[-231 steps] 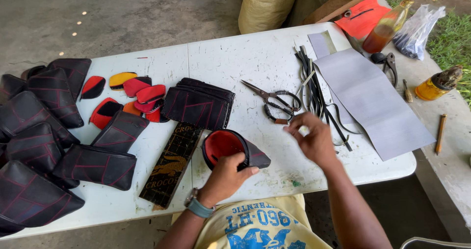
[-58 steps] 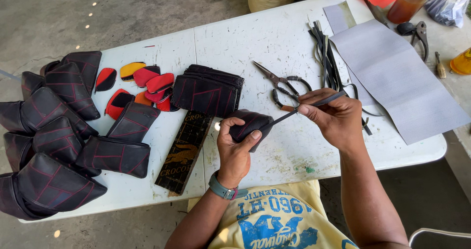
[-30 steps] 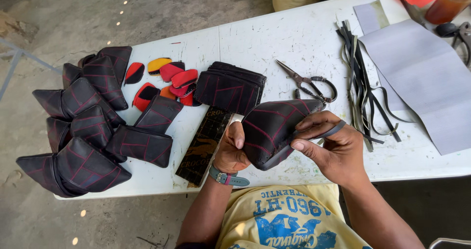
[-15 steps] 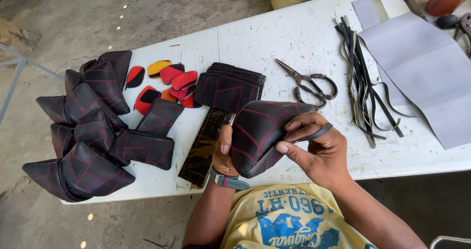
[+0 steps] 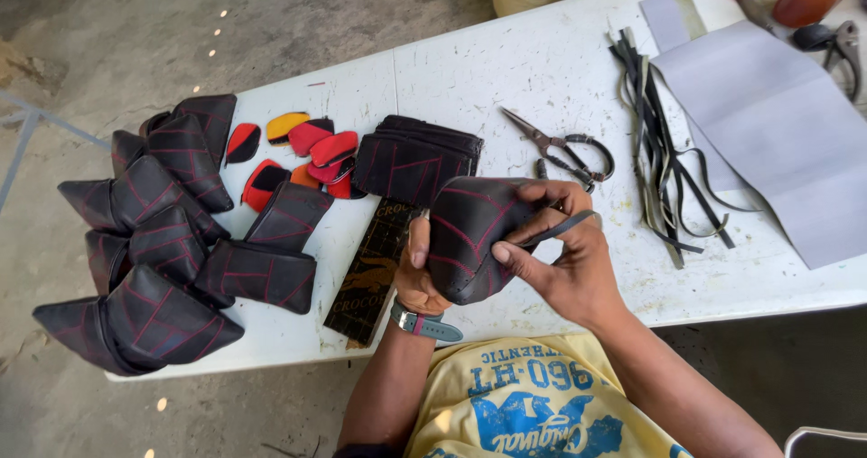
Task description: The person assembles small black pouches with red stitching by inserting red fabric pieces into the openings, folding the edges, and trimming excess material with scissors. The person handles multiple pouches one at a time, turning them over and adjusting the seams before placing them on the table.
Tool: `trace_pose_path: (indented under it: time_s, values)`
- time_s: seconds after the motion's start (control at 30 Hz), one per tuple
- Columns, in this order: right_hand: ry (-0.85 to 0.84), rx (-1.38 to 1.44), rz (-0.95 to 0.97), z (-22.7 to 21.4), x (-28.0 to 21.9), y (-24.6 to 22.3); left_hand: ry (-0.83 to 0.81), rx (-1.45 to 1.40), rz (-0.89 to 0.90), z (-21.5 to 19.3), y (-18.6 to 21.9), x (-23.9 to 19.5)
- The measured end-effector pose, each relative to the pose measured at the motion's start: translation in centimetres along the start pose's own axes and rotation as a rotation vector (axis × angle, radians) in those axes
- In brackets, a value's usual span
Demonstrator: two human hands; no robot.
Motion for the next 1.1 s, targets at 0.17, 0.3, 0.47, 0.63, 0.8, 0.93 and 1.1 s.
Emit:
trace_pose_path:
  time_s: [0.17,0.3,0.47,0.63,0.8,0.93,1.1]
  values:
    - [-0.024,0.16,0.144,-2.3,-1.2,4.2,0.035,-0.104,-0.106,-4.7,-3.4,-1.3]
    - [0.008,0.057,0.278,-2.4,-1.8,7.9,0.202,0.074,-0.331,-6.2,-3.6,-2.5]
    - [-0.038,-0.193,0.104,0.4,-2.3,8.0,0.358,0.532,-0.628,-2.3,-0.3,-2.8]
    - [-0.13,-0.091,0.065,-0.2,-1.6,8.8,0.436,0.529,-0.517,-2.2,-2.3,-1.8]
    - [-0.118,0.342,0.285,-3.9,-1.3,10.4,0.357,0.463,-0.429,-1.3,-2.9,-2.2]
    - [-0.052,0.469,0.312,-4.7,-0.9,9.4,0.344,0.473,-0.42,-0.6,-2.5,-1.5]
    - [0.045,0.367,0.244,-5.1,-0.5,9.2,0.324,0.426,-0.354,0.5,-2.1,-1.1]
Point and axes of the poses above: each hand's wrist, its own x-axis towards the middle knuckle, its own z-axis out of the palm, y = z × x, the point moved 4 cm from there along x, towards the middle knuckle, and after that the axes turned 10 degrees about -y, right-handed, at the moved point
